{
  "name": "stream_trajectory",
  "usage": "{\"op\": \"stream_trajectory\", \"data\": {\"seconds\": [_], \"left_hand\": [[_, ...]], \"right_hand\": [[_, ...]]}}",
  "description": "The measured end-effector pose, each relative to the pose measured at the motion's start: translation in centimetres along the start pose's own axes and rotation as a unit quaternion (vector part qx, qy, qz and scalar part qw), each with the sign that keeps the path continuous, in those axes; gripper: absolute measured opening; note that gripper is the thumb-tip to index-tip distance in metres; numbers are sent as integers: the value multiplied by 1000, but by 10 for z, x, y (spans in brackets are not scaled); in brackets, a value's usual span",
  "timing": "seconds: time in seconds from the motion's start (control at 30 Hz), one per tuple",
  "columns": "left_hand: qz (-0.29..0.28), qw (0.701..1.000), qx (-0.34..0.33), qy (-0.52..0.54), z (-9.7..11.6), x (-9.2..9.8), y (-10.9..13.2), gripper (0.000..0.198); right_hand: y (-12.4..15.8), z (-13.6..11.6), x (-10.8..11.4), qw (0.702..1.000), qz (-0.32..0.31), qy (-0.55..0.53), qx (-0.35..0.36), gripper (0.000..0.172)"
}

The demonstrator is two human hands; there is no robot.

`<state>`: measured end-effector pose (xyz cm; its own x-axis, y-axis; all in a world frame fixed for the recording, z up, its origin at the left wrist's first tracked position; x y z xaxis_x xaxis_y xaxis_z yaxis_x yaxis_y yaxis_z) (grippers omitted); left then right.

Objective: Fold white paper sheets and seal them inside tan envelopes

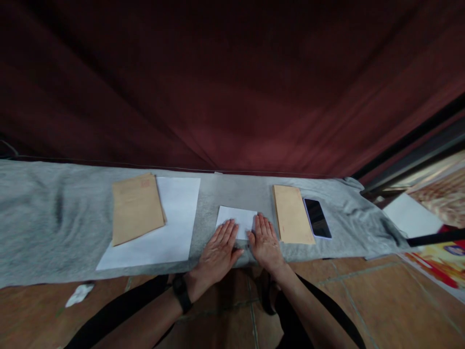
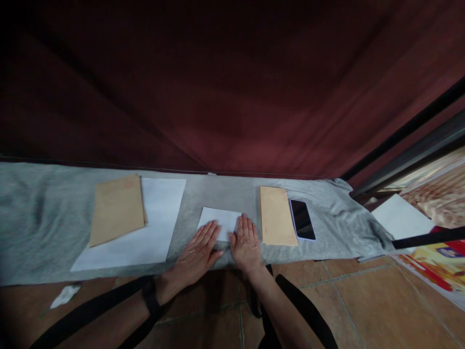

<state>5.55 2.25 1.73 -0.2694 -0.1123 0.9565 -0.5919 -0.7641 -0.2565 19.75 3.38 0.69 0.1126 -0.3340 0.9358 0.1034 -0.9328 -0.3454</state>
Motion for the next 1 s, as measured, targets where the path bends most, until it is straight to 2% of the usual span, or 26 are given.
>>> {"op": "stream_trajectory", "data": {"seconds": [0.17,0.27,0.43,0.53,0.67,0.8,1.0], "left_hand": [[-8,1000,10,-11,-6,3,7,75],[-27,1000,6,-6,-4,5,8,75],[-64,998,8,-5,-2,7,7,67],[-73,997,3,-4,-4,6,8,63],[-50,999,-12,2,-12,5,10,58],[-7,1000,24,-9,-31,-1,5,60],[13,997,76,-19,-47,-6,-17,63]], "right_hand": [[3,9,4,1000,-5,-7,-14,53],[2,5,13,1000,-2,-29,-10,54],[7,-40,18,987,-25,-113,110,59],[17,-56,14,981,-24,-131,144,61],[23,-50,9,986,-4,-107,129,64],[27,-38,8,991,15,-79,102,66],[20,-33,15,994,-25,-85,67,60]]}}
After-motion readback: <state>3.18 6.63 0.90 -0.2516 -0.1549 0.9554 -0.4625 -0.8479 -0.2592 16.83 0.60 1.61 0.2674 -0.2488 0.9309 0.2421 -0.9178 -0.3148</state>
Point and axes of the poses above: each hand's wrist, its own y-axis away from the middle knuckle, its own x-axis out of the back of the hand, z = x × y, the point moved 8 cm from there along -y, towards the middle knuckle
